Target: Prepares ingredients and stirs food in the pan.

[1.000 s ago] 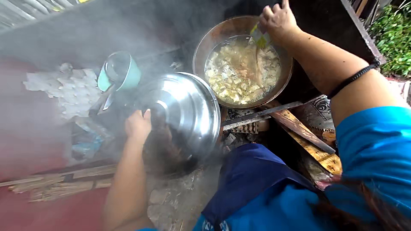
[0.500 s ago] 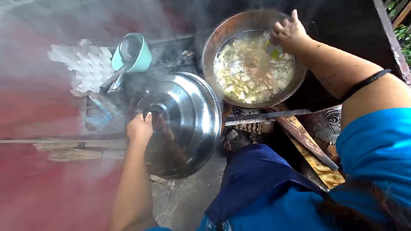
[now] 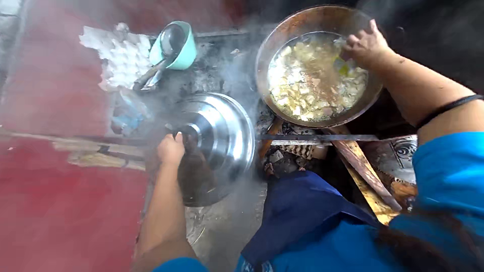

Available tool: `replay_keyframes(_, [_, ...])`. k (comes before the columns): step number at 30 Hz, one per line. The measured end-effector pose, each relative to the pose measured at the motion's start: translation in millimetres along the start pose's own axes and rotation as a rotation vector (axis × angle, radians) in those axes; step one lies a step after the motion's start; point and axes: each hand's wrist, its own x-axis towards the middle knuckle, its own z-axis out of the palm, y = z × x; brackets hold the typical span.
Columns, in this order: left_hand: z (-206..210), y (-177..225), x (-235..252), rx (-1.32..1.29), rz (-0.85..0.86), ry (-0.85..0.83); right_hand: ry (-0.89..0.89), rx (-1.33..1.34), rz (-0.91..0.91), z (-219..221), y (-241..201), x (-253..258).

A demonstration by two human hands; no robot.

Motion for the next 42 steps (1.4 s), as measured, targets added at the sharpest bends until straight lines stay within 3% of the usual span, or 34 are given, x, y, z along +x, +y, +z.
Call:
replay_keyframes(3, [-1.8, 14.1, 15.4, -0.033, -0.012, -0.016, 0.069, 0.084, 0.205, -20.3, -6.2, 3.6])
replay_keyframes(6, [-1.6, 26.4, 34.2, -0.047, -0.004, -0.024, 0.019, 0.026, 0.057, 1.5, -10.1, -5.7])
replay_keyframes(10, [7.9, 40.1, 57.5, -0.128, -0.013, -0.029, 0.152, 0.126, 0.46, -22.8, -9.8, -6.7])
replay_keyframes(13, [13.9, 46.6, 71.1, -0.185, 0.002, -0.041, 0.066, 0.1, 0.249, 0.4, -23.4, -21.3])
replay_keyframes(14, [16.2, 48.1, 77.6, -0.2, 0.018, -0.045, 0.098, 0.123, 0.258, -0.1, -20.3, -22.2])
replay_keyframes(17, [25.0, 50.8, 92.6, -0.26, 0.019, -0.073, 0.321, 0.222, 0.666, -31.0, -24.5, -22.2])
replay_keyframes(18, [27.3, 52.5, 95.8, -0.295, 0.012, -0.086, 0.321, 0.226, 0.756, -30.7, -33.7, -24.3])
replay_keyframes(21, [30.8, 59.1, 108.9, -0.373, 0.023, -0.093, 0.17, 0.21, 0.473, -1.0, -44.3, -30.7])
replay_keyframes(22, [29.9, 61.9, 112.3, -0.39, 0.03, -0.098, 0.165, 0.197, 0.461, 1.7, -40.9, -29.7])
replay_keyframes(25, [30.7, 67.3, 119.9, -0.433, 0.029, -0.112, 0.309, 0.23, 0.75, -18.9, -36.4, -26.5])
replay_keyframes(26, [32.0, 67.8, 122.7, -0.427, 0.032, -0.112, 0.292, 0.237, 0.768, -17.9, -42.3, -28.6])
replay_keyframes(29, [27.5, 71.8, 124.7, -0.397, 0.046, -0.105, 0.137, 0.198, 0.475, 1.9, -47.5, -31.4])
replay_keyframes(33, [24.0, 75.1, 123.5, -0.413, 0.041, -0.116, 0.299, 0.252, 0.767, -23.4, -46.5, -28.6])
replay_keyframes(37, [26.0, 75.5, 125.2, -0.449, 0.008, -0.121, 0.191, 0.185, 0.378, 7.7, -51.2, -34.3])
replay_keyframes(41, [26.4, 74.9, 124.7, -0.47, -0.015, -0.12, 0.359, 0.218, 0.694, -33.1, -46.8, -31.1])
replay_keyframes(42, [24.7, 74.9, 122.1, -0.477, -0.017, -0.135, 0.323, 0.202, 0.627, -27.6, -50.6, -34.4])
